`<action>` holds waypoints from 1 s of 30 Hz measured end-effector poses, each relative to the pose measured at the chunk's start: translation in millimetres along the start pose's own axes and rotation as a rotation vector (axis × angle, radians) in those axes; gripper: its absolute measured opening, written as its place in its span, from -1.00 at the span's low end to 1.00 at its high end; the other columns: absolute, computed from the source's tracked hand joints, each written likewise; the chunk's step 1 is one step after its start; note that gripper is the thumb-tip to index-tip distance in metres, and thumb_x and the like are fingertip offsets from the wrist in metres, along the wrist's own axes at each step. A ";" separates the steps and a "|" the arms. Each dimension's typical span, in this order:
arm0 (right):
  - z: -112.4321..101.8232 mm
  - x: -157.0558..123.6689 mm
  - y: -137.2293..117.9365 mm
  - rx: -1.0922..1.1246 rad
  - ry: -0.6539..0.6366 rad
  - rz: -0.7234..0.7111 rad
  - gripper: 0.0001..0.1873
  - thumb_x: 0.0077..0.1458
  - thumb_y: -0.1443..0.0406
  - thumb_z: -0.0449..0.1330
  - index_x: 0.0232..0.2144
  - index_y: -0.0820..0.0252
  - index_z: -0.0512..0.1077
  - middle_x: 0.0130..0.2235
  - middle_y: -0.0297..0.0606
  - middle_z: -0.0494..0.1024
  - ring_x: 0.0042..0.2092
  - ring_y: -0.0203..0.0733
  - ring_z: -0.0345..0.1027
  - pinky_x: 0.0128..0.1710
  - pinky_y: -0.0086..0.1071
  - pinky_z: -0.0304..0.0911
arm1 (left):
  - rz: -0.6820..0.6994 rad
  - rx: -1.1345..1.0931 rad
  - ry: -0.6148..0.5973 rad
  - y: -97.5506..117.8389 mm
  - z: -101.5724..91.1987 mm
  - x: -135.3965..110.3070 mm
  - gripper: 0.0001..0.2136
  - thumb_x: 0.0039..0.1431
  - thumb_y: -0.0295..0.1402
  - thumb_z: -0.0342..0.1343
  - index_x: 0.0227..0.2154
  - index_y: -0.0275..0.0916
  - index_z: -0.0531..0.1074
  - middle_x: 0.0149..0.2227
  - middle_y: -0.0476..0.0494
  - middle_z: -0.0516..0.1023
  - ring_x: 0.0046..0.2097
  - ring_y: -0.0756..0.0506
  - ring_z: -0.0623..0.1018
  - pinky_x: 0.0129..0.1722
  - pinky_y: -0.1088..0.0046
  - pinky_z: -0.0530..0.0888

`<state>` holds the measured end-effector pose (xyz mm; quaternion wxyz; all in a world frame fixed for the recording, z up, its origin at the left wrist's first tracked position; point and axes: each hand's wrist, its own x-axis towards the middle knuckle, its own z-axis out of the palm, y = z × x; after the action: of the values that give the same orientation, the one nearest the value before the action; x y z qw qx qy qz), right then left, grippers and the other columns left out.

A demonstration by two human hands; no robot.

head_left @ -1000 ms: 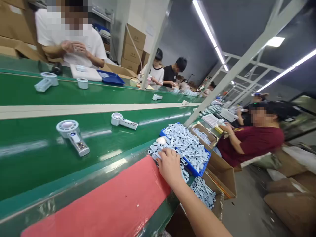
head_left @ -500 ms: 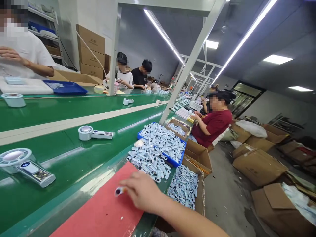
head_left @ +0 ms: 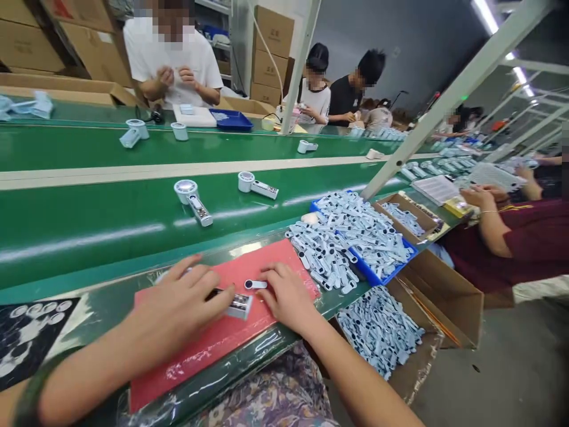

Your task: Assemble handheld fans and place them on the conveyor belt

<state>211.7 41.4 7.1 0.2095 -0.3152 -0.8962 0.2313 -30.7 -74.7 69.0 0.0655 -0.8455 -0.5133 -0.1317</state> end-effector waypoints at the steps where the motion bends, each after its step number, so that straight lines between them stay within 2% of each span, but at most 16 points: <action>1: -1.4 -2.6 0.7 -0.009 0.009 -0.004 -0.82 0.27 0.37 0.28 -0.07 0.19 0.49 0.02 -0.13 0.50 0.08 -0.04 0.36 0.12 -0.14 0.32 | 0.022 0.057 -0.034 8.8 7.1 5.1 -0.79 0.30 -0.51 0.07 -0.09 -0.13 0.49 -0.27 -0.15 0.45 -0.18 -0.24 0.46 0.17 -0.20 0.34; 3: -4.3 -6.1 1.4 -0.052 0.032 0.009 -0.86 0.30 0.37 0.23 -0.09 0.18 0.50 -0.05 -0.14 0.53 0.00 -0.04 0.41 0.03 -0.16 0.36 | 0.041 0.107 -0.076 16.1 17.8 11.2 -0.80 0.27 -0.36 0.22 -0.06 -0.15 0.49 -0.23 -0.18 0.46 -0.15 -0.28 0.48 0.17 -0.23 0.32; 6: -9.4 -7.6 -0.4 -0.118 0.070 0.019 -0.87 0.33 0.33 0.20 -0.09 0.15 0.51 -0.16 -0.19 0.56 -0.12 -0.05 0.44 -0.13 -0.20 0.36 | -0.038 0.034 -0.124 7.6 21.0 3.2 -0.65 0.17 -0.20 0.34 -0.02 -0.13 0.47 -0.15 -0.20 0.49 -0.07 -0.32 0.48 0.12 -0.13 0.37; 10: -13.3 -7.1 -13.6 -0.062 0.117 -0.059 -0.86 0.37 0.29 0.15 -0.11 0.15 0.49 -0.20 -0.20 0.56 -0.16 -0.07 0.44 -0.17 -0.22 0.32 | -0.148 -0.110 -0.163 -4.1 14.9 -16.8 -0.77 0.31 -0.28 0.19 0.00 -0.10 0.45 -0.08 -0.18 0.49 -0.08 -0.25 0.47 -0.11 0.19 0.42; 12: -13.7 -7.1 -24.1 -0.015 0.117 -0.095 -0.85 0.38 0.28 0.12 -0.13 0.16 0.48 -0.22 -0.20 0.54 -0.17 -0.06 0.42 -0.18 -0.21 0.30 | -0.199 -0.151 -0.171 -1.5 14.4 -19.4 -0.81 0.35 -0.27 0.13 -0.02 -0.12 0.46 -0.10 -0.18 0.48 -0.11 -0.23 0.46 -0.17 0.24 0.41; 16: -14.4 -6.8 -43.0 0.013 0.082 -0.136 -0.83 0.40 0.25 0.09 -0.15 0.15 0.47 -0.23 -0.21 0.52 -0.19 -0.06 0.38 -0.22 -0.21 0.24 | -0.308 -0.190 -0.184 10.4 16.8 -13.2 -0.82 0.35 -0.28 0.14 -0.05 -0.17 0.46 -0.12 -0.19 0.47 -0.10 -0.25 0.44 -0.13 0.16 0.41; 19: -13.3 -5.4 -50.8 -0.010 0.054 -0.158 -0.81 0.41 0.24 0.07 -0.17 0.15 0.47 -0.25 -0.21 0.51 -0.21 -0.05 0.36 -0.24 -0.21 0.22 | -0.351 -0.266 -0.146 15.9 15.6 -10.8 -0.80 0.33 -0.29 0.16 -0.03 -0.17 0.45 -0.09 -0.19 0.49 -0.06 -0.25 0.44 -0.07 0.13 0.42; 25: -1.8 -3.0 -60.9 -0.032 -0.017 -0.164 -0.80 0.39 0.26 0.06 -0.17 0.16 0.47 -0.25 -0.19 0.49 -0.22 -0.05 0.34 -0.27 -0.20 0.23 | -0.275 -0.460 0.039 16.4 11.2 -13.4 -0.79 0.38 -0.28 0.11 0.00 -0.18 0.41 0.00 -0.16 0.51 0.10 -0.22 0.42 0.11 0.12 0.38; 27: -0.5 -3.2 -63.6 -0.035 -0.019 -0.149 -0.80 0.39 0.26 0.06 -0.18 0.15 0.48 -0.26 -0.19 0.49 -0.21 -0.05 0.34 -0.27 -0.19 0.25 | -0.260 -0.469 0.052 16.8 11.7 -12.3 -0.84 0.42 -0.30 0.04 -0.05 -0.18 0.44 -0.05 -0.14 0.52 0.05 -0.20 0.45 0.12 0.09 0.36; 30: -1.0 -2.8 -63.1 -0.008 -0.013 -0.133 -0.83 0.38 0.24 0.11 -0.16 0.13 0.50 -0.20 -0.16 0.50 -0.14 -0.01 0.35 -0.18 -0.14 0.29 | -0.280 -0.473 0.022 18.2 13.8 -9.5 -0.81 0.45 -0.35 -0.05 -0.11 -0.19 0.47 -0.12 -0.15 0.52 -0.04 -0.19 0.46 0.05 0.10 0.38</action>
<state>184.7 -4.0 41.8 0.2175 -0.2545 -0.9174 0.2153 -16.6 -87.8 53.5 -0.1469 -0.7566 -0.5795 -0.2648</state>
